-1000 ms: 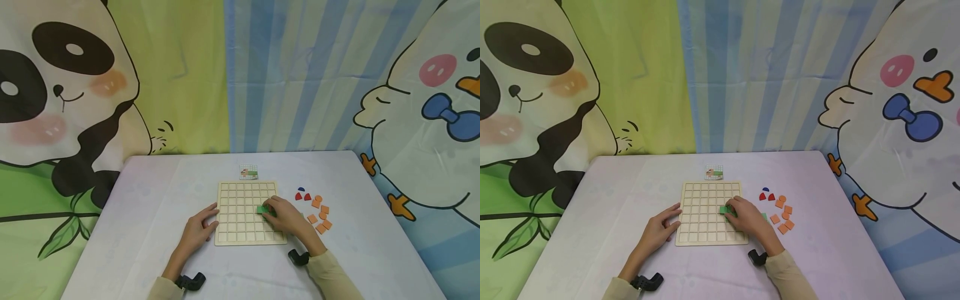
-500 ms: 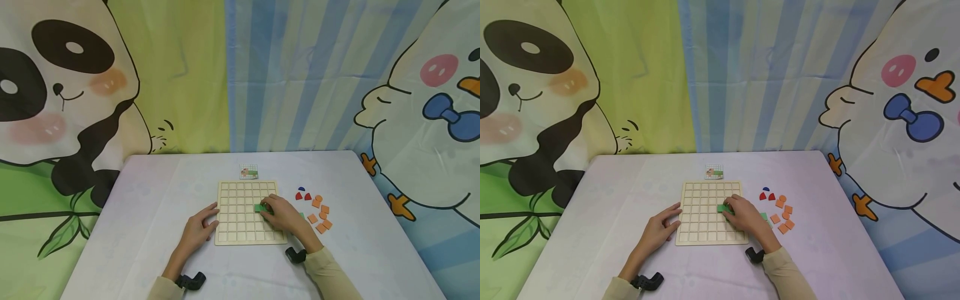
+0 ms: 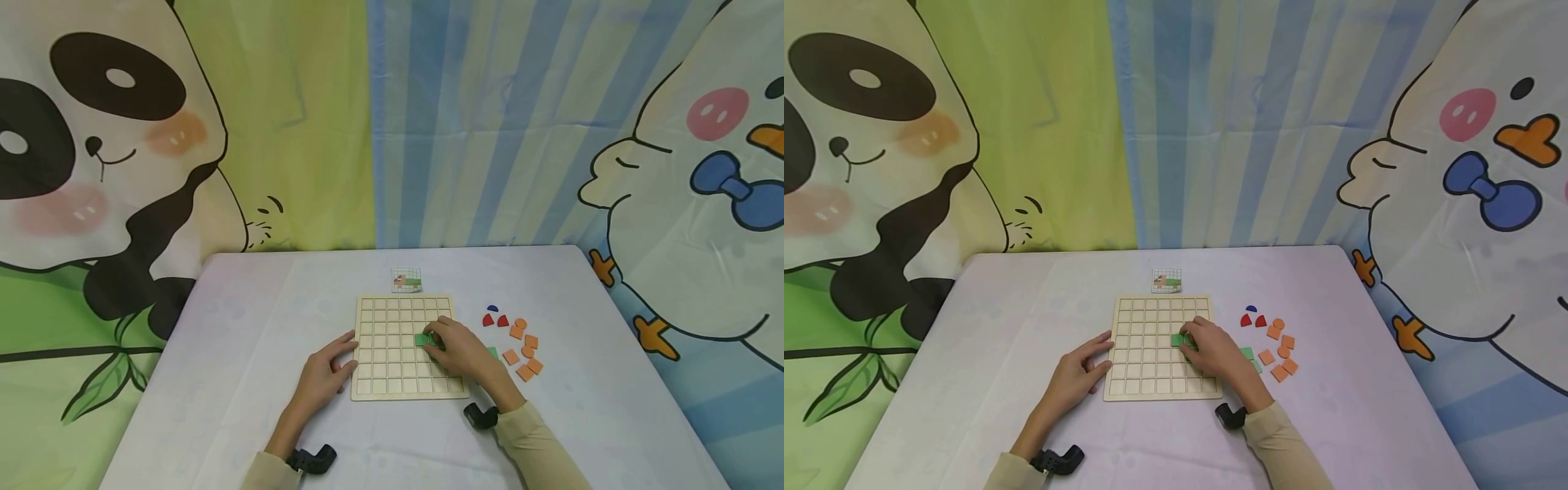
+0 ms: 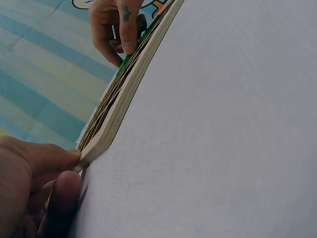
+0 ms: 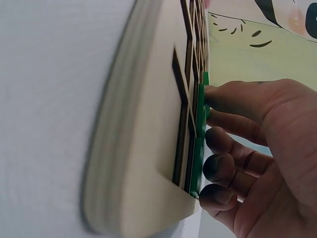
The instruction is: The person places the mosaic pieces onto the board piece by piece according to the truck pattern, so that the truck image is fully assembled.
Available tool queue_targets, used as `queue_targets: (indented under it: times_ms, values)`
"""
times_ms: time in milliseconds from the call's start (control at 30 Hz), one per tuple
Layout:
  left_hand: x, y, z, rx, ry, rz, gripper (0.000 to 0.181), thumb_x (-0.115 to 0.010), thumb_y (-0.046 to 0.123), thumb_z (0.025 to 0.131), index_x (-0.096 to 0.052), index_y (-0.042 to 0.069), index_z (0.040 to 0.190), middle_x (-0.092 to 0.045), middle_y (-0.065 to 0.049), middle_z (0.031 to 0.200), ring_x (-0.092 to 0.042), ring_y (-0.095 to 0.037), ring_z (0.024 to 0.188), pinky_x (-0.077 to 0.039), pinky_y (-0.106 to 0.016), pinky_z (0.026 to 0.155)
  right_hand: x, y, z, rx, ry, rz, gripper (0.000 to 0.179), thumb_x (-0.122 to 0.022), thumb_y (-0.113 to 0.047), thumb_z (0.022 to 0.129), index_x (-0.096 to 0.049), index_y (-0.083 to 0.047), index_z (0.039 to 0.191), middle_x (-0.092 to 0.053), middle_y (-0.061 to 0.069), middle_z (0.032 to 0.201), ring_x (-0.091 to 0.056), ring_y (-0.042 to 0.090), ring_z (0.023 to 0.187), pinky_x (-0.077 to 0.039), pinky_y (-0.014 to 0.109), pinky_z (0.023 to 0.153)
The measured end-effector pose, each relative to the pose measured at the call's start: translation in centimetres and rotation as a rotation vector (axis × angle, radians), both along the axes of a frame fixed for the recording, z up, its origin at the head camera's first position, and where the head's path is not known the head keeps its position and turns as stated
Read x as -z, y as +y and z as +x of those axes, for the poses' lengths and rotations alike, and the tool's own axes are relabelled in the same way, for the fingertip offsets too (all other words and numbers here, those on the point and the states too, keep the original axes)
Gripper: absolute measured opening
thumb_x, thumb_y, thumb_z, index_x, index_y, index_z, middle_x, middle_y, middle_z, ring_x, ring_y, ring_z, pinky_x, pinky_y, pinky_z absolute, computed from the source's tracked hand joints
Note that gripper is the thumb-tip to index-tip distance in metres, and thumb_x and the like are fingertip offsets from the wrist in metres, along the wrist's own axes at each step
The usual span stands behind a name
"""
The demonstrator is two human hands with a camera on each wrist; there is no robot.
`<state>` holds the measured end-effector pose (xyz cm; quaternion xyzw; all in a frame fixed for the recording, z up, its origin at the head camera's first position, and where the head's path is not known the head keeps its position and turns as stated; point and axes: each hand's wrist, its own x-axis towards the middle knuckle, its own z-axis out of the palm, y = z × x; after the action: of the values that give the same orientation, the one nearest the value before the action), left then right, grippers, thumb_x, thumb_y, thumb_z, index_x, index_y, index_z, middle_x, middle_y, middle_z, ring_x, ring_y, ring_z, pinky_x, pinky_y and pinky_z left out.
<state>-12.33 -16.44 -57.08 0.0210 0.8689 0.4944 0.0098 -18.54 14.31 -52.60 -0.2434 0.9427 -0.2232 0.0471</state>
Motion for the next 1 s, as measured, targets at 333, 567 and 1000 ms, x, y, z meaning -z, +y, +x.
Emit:
queue_targets:
  times_ms: [333,567,1000]
  values:
    - [0.2,0.0,0.0,-0.013,0.007,-0.008,0.046,-0.08,0.009,0.093,-0.072,0.016,0.138,-0.061,0.008,0.155,-0.054,-0.01,0.047,-0.045,-0.025,0.044,0.1,0.2,0.1,-0.025,0.02,-0.017,0.022,-0.078,-0.023,0.098,-0.074,-0.012,0.117,-0.055,-0.006,0.088,-0.047,0.008,0.077,-0.043,0.023,0.069]
    - [0.3,0.0,-0.1,-0.011,0.011,-0.009,0.047,-0.08,0.009,0.093,-0.071,0.016,0.139,-0.061,0.007,0.156,-0.054,-0.01,0.047,-0.045,-0.025,0.044,-0.3,0.9,0.4,0.011,0.018,-0.007,0.024,-0.079,-0.026,0.097,-0.075,-0.015,0.118,-0.058,-0.008,0.088,-0.049,0.007,0.076,-0.045,0.023,0.069]
    - [0.2,0.0,0.0,-0.007,0.009,-0.014,0.046,-0.079,0.01,0.094,-0.071,0.015,0.139,-0.06,0.007,0.156,-0.054,-0.01,0.048,-0.046,-0.025,0.044,-1.3,5.2,1.5,0.077,-0.006,-0.034,0.028,-0.081,-0.019,0.094,-0.075,-0.009,0.119,-0.059,-0.007,0.086,-0.05,0.01,0.074,-0.043,0.021,0.064]
